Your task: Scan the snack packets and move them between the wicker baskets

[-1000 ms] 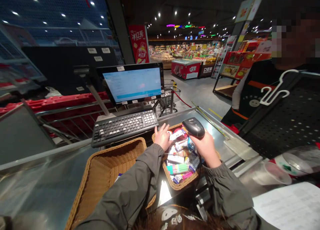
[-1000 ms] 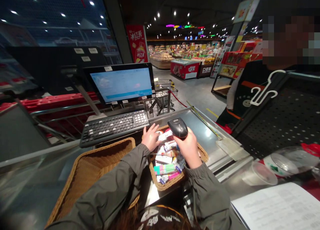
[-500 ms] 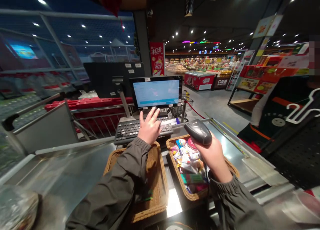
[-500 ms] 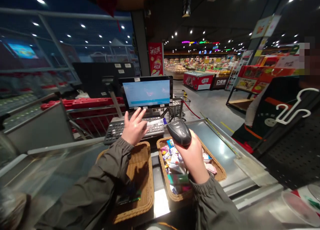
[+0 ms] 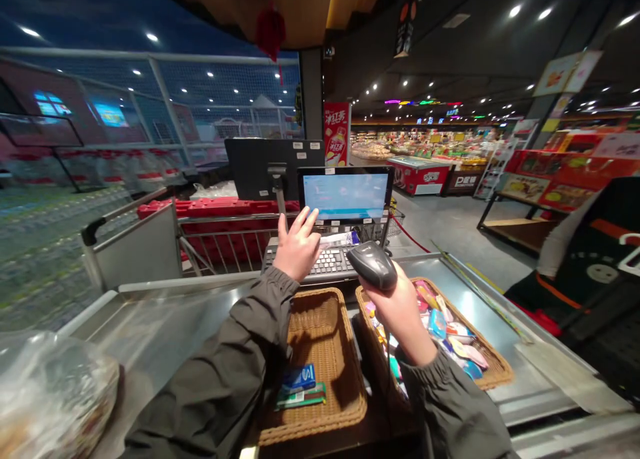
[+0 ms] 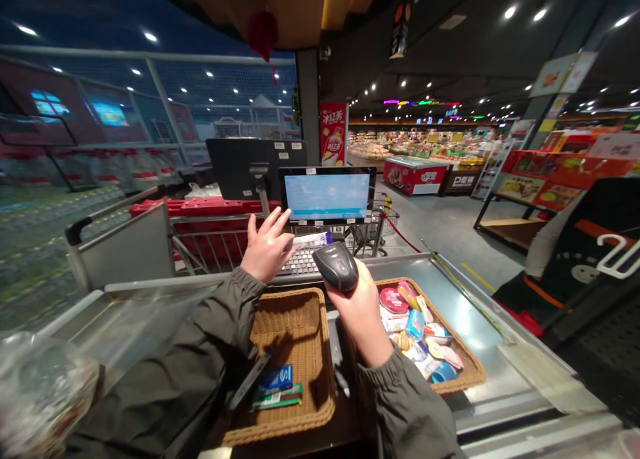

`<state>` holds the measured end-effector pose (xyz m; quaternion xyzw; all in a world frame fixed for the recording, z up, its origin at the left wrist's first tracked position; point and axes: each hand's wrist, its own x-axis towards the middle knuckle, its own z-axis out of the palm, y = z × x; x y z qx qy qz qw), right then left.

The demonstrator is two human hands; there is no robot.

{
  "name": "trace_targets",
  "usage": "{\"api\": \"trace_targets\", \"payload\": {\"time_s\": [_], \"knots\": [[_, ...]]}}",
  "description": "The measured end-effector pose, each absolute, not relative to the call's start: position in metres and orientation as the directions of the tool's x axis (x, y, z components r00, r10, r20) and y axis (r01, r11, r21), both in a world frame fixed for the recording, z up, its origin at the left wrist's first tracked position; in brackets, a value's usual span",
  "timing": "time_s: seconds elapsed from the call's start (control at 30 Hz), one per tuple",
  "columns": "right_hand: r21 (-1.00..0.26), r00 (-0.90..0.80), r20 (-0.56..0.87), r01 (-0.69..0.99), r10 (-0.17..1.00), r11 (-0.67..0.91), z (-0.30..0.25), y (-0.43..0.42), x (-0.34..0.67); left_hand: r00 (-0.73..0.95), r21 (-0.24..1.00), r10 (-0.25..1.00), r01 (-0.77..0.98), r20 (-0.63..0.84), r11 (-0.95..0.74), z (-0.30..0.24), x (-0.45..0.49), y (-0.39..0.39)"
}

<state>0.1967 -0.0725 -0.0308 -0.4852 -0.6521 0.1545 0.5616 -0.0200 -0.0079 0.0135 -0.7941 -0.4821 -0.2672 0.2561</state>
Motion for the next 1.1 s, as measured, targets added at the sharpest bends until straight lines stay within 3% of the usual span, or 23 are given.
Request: {"api": "trace_targets", "payload": {"time_s": [0.4, 0.73, 1.1], "knots": [[-0.682, 0.025, 0.606, 0.530, 0.795, 0.504, -0.047, -0.077, 0.178, 0.359, -0.083, 0.643, 0.905, 0.677, -0.417, 0.009, -0.041, -0.014], [-0.650, -0.035, 0.598, 0.563, 0.800, 0.510, -0.045, -0.085, 0.166, 0.361, -0.135, 0.640, 0.917, 0.678, -0.374, 0.005, -0.052, -0.015], [-0.679, 0.016, 0.599, 0.540, 0.800, 0.498, -0.050, -0.085, 0.170, 0.356, -0.115, 0.627, 0.913, 0.693, -0.391, -0.003, -0.059, -0.017]]}}
